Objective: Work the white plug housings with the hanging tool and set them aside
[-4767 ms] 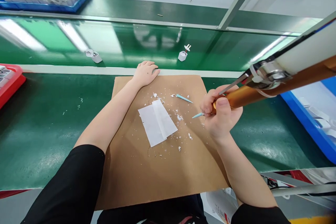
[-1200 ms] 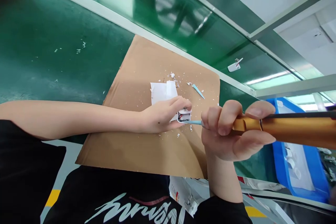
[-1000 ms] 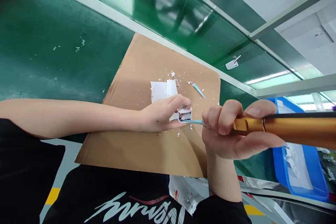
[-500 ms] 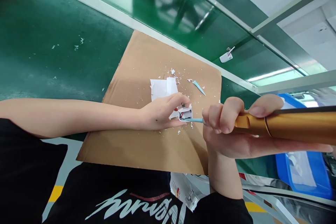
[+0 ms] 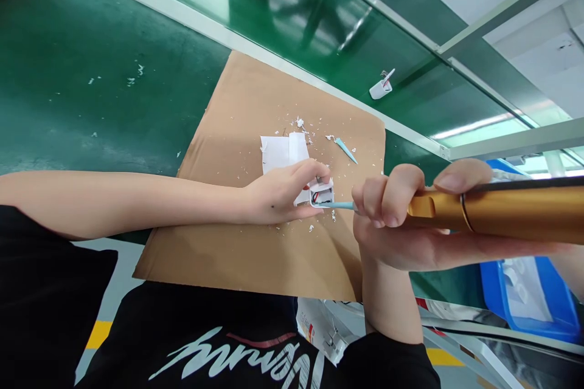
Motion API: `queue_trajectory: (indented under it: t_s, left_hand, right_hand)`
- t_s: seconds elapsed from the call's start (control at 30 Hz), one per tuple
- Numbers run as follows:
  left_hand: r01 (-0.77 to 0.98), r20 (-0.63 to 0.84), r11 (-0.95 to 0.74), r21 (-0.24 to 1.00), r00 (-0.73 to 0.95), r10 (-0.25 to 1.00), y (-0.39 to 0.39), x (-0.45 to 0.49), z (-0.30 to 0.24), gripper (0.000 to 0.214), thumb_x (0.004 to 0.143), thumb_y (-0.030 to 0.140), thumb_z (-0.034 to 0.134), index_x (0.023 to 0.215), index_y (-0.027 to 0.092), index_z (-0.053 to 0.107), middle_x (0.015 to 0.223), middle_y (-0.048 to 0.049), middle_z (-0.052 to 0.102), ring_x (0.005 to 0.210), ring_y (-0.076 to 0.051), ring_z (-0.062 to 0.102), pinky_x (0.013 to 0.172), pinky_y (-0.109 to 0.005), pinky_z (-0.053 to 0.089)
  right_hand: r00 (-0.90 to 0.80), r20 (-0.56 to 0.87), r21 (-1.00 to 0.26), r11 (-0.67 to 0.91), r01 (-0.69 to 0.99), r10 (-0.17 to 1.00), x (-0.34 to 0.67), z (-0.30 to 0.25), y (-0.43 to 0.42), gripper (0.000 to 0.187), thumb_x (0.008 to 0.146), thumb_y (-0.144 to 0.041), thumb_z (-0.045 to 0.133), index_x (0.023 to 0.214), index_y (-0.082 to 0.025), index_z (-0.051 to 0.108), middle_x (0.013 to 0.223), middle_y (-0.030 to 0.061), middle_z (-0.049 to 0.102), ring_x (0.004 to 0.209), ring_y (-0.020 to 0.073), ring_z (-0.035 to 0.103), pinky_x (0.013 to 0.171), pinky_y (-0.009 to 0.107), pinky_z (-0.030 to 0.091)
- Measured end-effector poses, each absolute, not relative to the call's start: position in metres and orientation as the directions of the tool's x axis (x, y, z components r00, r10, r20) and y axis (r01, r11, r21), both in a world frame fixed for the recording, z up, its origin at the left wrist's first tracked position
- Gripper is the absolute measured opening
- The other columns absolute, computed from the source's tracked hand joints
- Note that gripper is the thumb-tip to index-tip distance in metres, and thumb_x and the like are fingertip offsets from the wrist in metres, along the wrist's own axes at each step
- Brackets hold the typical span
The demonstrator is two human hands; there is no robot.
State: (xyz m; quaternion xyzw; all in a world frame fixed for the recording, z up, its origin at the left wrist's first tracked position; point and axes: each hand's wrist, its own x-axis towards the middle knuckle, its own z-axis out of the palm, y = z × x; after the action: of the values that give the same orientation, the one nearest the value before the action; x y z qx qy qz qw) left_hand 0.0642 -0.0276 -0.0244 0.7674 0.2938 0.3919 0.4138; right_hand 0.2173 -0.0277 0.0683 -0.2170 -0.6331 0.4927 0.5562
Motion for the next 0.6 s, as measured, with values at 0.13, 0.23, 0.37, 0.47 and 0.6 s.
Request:
queue_trajectory:
  t_s: [0.13, 0.23, 0.37, 0.47, 0.6]
  left_hand:
    - [0.136, 0.389, -0.521, 0.842, 0.517, 0.763, -0.027, 0.064, -0.023, 0.032, 0.082, 0.026, 0.058, 0.105, 0.021, 0.037, 0.097, -0.0036, 0.055, 0.079, -0.013, 0.056, 0.073, -0.028, 0.047]
    - [0.139, 0.414, -0.548, 0.825, 0.513, 0.752, -0.027, 0.064, -0.023, 0.032, 0.083, 0.024, 0.057, 0.107, 0.021, 0.037, 0.097, -0.0043, 0.057, 0.08, -0.014, 0.056, 0.072, -0.028, 0.047]
    - [0.156, 0.432, -0.573, 0.805, 0.509, 0.745, -0.027, 0.064, -0.025, 0.036, 0.08, 0.017, 0.057, 0.111, 0.021, 0.039, 0.098, -0.0044, 0.059, 0.082, -0.014, 0.058, 0.072, -0.027, 0.047]
    - [0.161, 0.449, -0.587, 0.793, 0.496, 0.743, -0.027, 0.064, -0.026, 0.038, 0.079, 0.015, 0.059, 0.112, 0.021, 0.04, 0.097, -0.004, 0.06, 0.082, -0.014, 0.058, 0.072, -0.027, 0.047]
    - [0.165, 0.453, -0.596, 0.786, 0.503, 0.736, -0.027, 0.063, -0.024, 0.045, 0.079, 0.015, 0.059, 0.119, 0.022, 0.04, 0.104, -0.0055, 0.06, 0.086, -0.015, 0.059, 0.075, -0.029, 0.048]
  right_hand:
    - [-0.306, 0.468, -0.879, 0.401, -0.257, 0.829, 0.217, 0.068, -0.028, 0.041, 0.081, -0.067, 0.04, 0.085, -0.028, 0.052, 0.044, -0.0061, 0.032, 0.037, 0.0093, 0.039, 0.037, 0.022, 0.029]
    - [-0.307, 0.472, -0.877, 0.405, -0.259, 0.826, 0.217, 0.068, -0.028, 0.04, 0.081, -0.067, 0.04, 0.085, -0.028, 0.051, 0.045, -0.0059, 0.033, 0.037, 0.0094, 0.039, 0.038, 0.022, 0.03]
    - [-0.275, 0.486, -0.869, 0.424, -0.256, 0.83, 0.218, 0.068, -0.027, 0.041, 0.081, -0.067, 0.039, 0.083, -0.027, 0.051, 0.045, -0.0064, 0.032, 0.035, 0.0084, 0.037, 0.037, 0.021, 0.03]
    - [-0.305, 0.482, -0.871, 0.412, -0.269, 0.821, 0.222, 0.069, -0.024, 0.041, 0.081, -0.066, 0.041, 0.081, -0.026, 0.05, 0.044, -0.0061, 0.035, 0.035, 0.0081, 0.038, 0.036, 0.021, 0.029]
    - [-0.342, 0.459, -0.885, 0.387, -0.259, 0.82, 0.228, 0.071, -0.021, 0.041, 0.078, -0.066, 0.044, 0.078, -0.026, 0.048, 0.043, -0.0059, 0.04, 0.035, 0.0087, 0.039, 0.035, 0.022, 0.026]
